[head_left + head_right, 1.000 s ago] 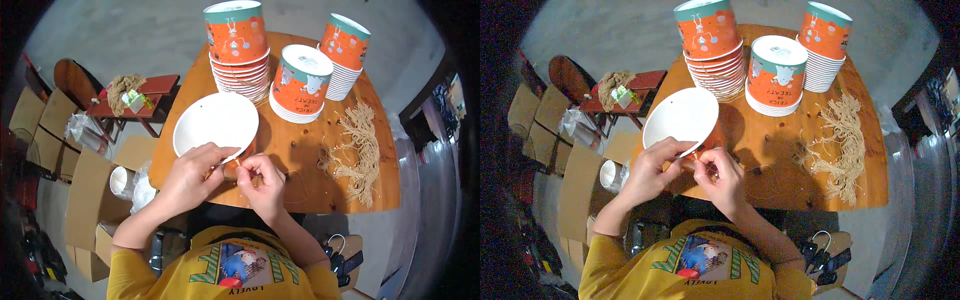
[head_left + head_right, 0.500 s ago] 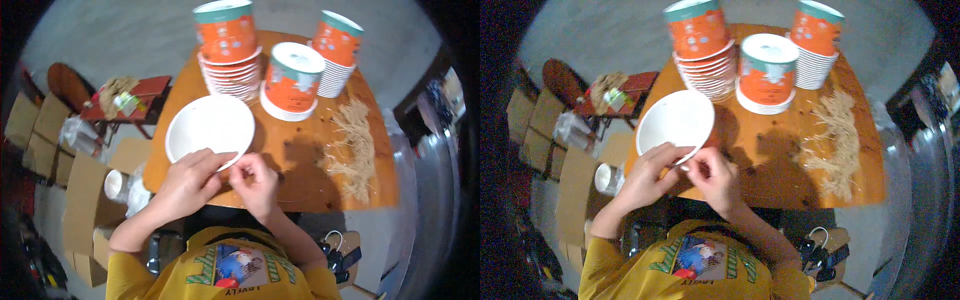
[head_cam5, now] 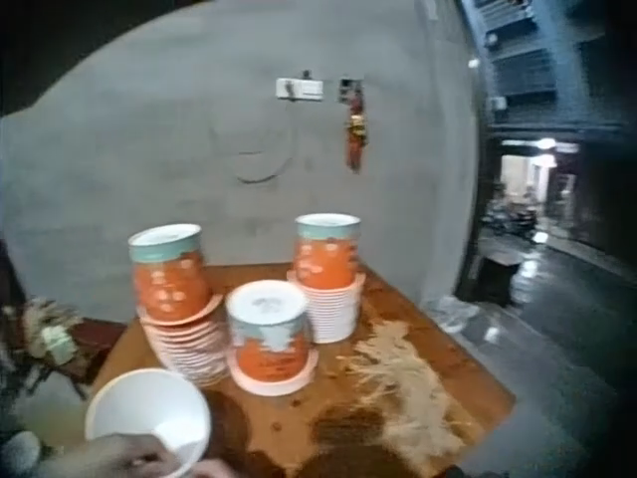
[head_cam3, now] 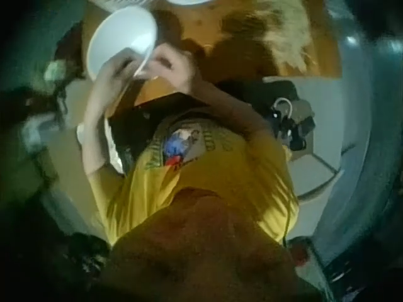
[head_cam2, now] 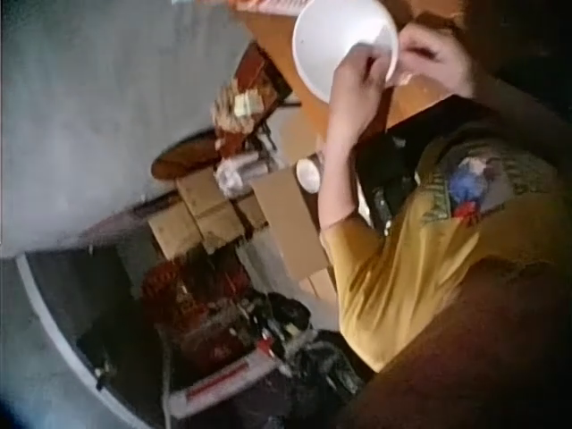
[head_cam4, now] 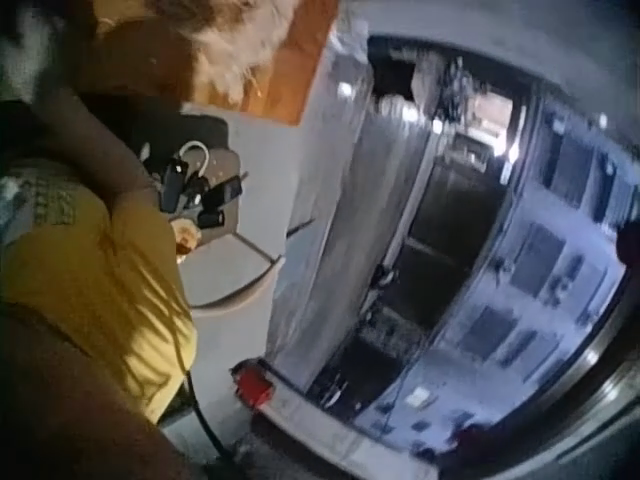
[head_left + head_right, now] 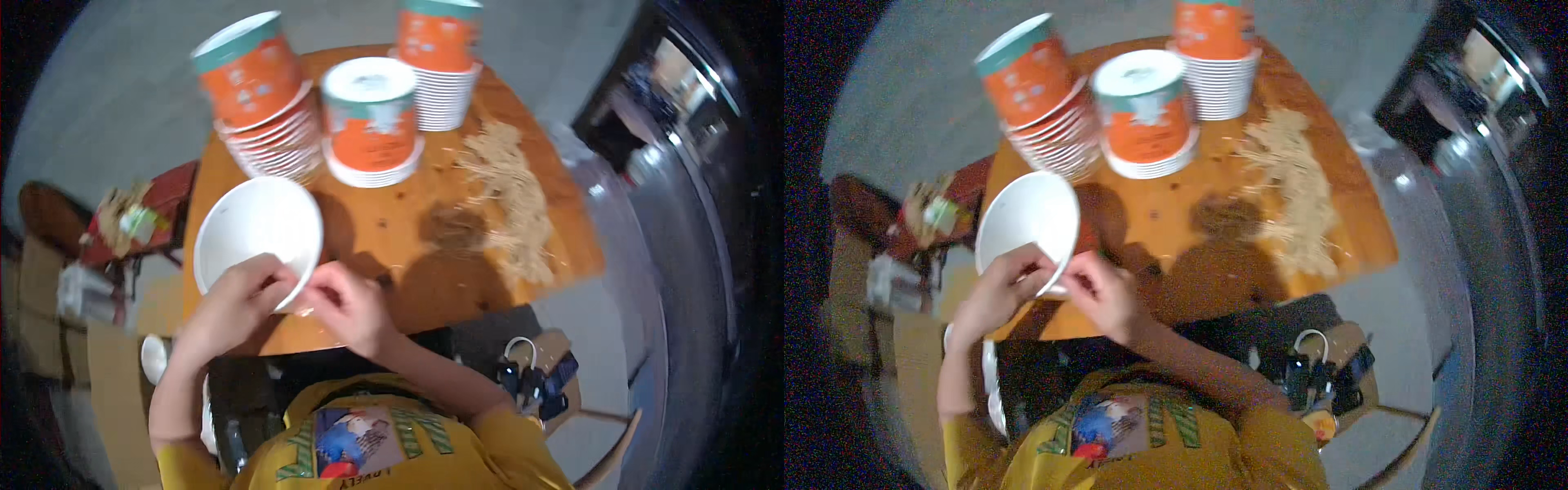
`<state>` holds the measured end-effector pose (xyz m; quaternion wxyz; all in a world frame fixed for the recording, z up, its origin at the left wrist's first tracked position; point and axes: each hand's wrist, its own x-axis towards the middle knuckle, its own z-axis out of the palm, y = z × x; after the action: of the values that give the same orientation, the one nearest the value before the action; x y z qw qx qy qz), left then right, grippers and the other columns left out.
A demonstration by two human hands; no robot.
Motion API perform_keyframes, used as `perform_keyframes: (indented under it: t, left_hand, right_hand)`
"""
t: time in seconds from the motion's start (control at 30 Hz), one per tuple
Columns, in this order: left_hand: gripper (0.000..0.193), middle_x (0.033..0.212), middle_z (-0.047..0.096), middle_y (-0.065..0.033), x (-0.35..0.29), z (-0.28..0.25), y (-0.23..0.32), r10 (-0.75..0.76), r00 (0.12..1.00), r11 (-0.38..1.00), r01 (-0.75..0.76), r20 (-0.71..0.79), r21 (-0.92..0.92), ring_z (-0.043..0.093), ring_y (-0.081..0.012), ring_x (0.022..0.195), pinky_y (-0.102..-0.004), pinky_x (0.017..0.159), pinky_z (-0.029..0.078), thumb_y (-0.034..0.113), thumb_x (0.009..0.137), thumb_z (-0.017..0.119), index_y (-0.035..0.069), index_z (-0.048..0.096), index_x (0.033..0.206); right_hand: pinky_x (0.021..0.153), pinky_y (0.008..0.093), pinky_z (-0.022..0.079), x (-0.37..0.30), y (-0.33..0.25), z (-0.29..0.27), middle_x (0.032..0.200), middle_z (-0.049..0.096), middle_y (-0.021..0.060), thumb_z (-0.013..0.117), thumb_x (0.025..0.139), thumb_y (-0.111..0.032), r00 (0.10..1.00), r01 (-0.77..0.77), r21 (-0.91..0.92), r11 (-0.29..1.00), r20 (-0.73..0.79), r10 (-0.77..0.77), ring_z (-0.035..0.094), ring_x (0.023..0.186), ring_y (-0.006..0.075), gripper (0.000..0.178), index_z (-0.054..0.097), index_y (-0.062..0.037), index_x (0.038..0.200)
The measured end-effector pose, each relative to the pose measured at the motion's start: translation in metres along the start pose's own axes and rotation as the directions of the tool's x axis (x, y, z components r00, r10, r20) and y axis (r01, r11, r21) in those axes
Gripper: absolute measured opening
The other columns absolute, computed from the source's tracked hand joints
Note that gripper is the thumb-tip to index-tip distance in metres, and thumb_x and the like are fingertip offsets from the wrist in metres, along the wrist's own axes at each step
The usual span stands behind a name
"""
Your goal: Attaching strings to paper cups and organizing them on a table.
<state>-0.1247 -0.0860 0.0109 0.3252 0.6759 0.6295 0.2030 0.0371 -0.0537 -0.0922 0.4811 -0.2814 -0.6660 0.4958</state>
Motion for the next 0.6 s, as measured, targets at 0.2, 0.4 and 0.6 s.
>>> perform_keyframes:
  t: [0.2, 0.4, 0.6]
  left_hand:
    - [0.023, 0.089, 0.061, -0.022, 0.01, 0.005, -0.006, 0.086, 0.996, 0.995, -0.086, 0.006, 0.053, 0.059, -0.0403, 0.087, -0.0437, 0.074, 0.046, 0.023, 0.094, 0.051, 0.001, 0.057, 0.096]
    - [0.022, 0.09, 0.059, -0.0219, 0.006, 0.0, -0.013, 0.059, 0.996, 0.998, -0.057, -0.061, 0.027, 0.057, -0.0416, 0.088, -0.0449, 0.075, 0.045, 0.021, 0.095, 0.049, 0.0, 0.051, 0.097]
    - [0.017, 0.085, 0.053, -0.016, 0.008, -0.002, -0.017, 0.219, 0.958, 0.975, -0.205, -0.185, 0.089, 0.055, -0.0308, 0.081, -0.0363, 0.073, 0.044, 0.018, 0.097, 0.049, 0.001, 0.049, 0.094]
  right_hand:
    - [0.062, 0.0275, 0.049, 0.001, 0.001, -0.005, 0.075, 0.064, 0.0085, 0.065, 0.085, -0.008, 0.991, -0.134, 0.048, 0.99, 0.027, 0.133, 0.062, 0.067, 0.0123, 0.011, 0.059, -0.002, 0.092]
    - [0.063, 0.0252, 0.048, -0.003, 0.003, -0.007, 0.081, 0.064, 0.007, 0.063, 0.086, -0.008, 0.978, -0.199, 0.122, 0.972, 0.089, 0.189, 0.059, 0.069, 0.0097, 0.013, 0.057, -0.0017, 0.096]
    - [0.058, 0.0259, 0.047, 0.001, 0.002, -0.013, 0.078, 0.062, 0.0073, 0.061, 0.086, -0.005, 0.993, -0.106, 0.066, 0.992, -0.049, 0.109, 0.058, 0.063, 0.0108, 0.011, 0.057, -0.0025, 0.096]
